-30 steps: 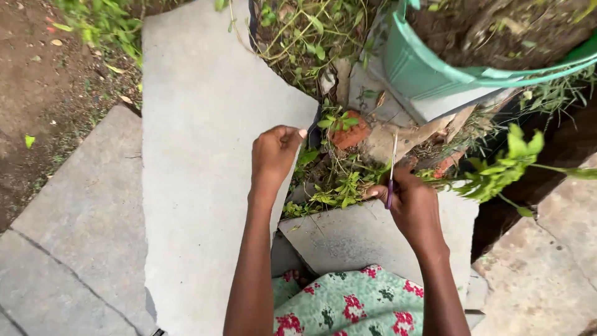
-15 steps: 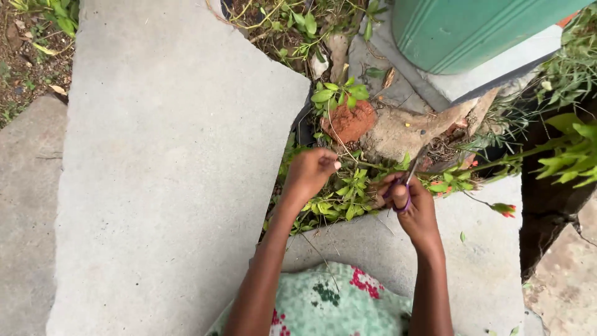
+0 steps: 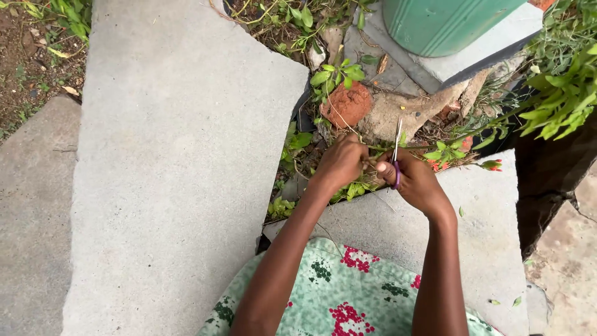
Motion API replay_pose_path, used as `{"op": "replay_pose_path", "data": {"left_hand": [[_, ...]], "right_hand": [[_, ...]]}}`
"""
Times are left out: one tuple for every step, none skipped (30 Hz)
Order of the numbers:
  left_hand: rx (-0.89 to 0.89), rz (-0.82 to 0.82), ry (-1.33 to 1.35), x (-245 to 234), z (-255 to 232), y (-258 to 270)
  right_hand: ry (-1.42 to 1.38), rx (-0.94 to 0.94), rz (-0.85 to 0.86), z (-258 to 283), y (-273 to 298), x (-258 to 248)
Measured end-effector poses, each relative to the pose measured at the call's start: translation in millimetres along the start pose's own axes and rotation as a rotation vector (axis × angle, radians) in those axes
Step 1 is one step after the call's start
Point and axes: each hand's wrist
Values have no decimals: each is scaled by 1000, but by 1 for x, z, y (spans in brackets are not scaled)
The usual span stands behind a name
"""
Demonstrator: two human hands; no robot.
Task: Pruning and cutting various green plants and small branches using a pair of scissors in an outdoor garden.
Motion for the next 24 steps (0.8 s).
{"op": "replay_pose_path", "data": {"left_hand": [[-62, 55, 42, -14, -6, 1], [-60, 55, 41, -20, -2, -1], [-164, 63, 127, -26, 1, -3], [-268, 72, 213, -32, 5, -4], [-266, 72, 212, -29, 14, -5], [-295, 51, 267, -26, 22, -6], [-324, 31, 322, -22, 30, -6], [-323, 32, 323, -12, 41, -7], [-354, -43, 473, -2, 51, -8], [-385, -119, 621, 7, 63, -10], [-385, -118, 621, 9, 64, -10], [-394, -103, 672, 10, 67, -11], [-404, -88, 724, 12, 69, -11], [-404, -88, 724, 8, 66, -12], [-414, -95, 741, 4, 63, -13], [-423, -102, 759, -1, 59, -14], [-424, -101, 758, -6, 59, -15], [-430, -183, 910, -12, 59, -17], [-434, -267, 1060, -18, 58, -19], [-434, -265, 1059, -33, 51, -19], [-495, -335, 1300, -48, 44, -20], [-557, -406, 1541, -64, 37, -20], [-558, -405, 1539, -68, 39, -26], [-601, -436, 1491, -71, 41, -33]], "right_hand": [[137, 89, 15, 15, 1, 1], [136, 88, 12, 12, -1, 2], [121, 46, -10, 9, -3, 3], [106, 5, -31, 6, -5, 4], [105, 4, -33, 9, -6, 6], [96, 61, -19, 11, -7, 7], [87, 118, -4, 13, -7, 9], [87, 120, -5, 8, -8, 11], [96, 122, 23, 3, -10, 13], [104, 123, 51, -2, -12, 16], [103, 123, 50, 0, -13, 18], [177, 148, 78, 2, -13, 20], [251, 172, 107, 5, -14, 23], [250, 172, 107, -4, -19, 28], [172, 116, 111, -13, -23, 33], [92, 61, 116, -22, -27, 38], [91, 61, 116, -22, -29, 42], [26, 84, 122, -21, -32, 46], [-39, 108, 127, -21, -34, 49], [-41, 108, 126, -21, -35, 51], [-39, 84, 121, -20, -36, 53], [-37, 61, 117, -20, -37, 56], [-39, 61, 117, -16, -37, 56], [-18, 69, 93, -11, -38, 55]]}}
Point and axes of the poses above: each hand's wrist, its own y-axis away from the middle knuckle, its own x-axis out of the palm, z = x × y, and after that the axes turned 2 degrees about -y, right-handed
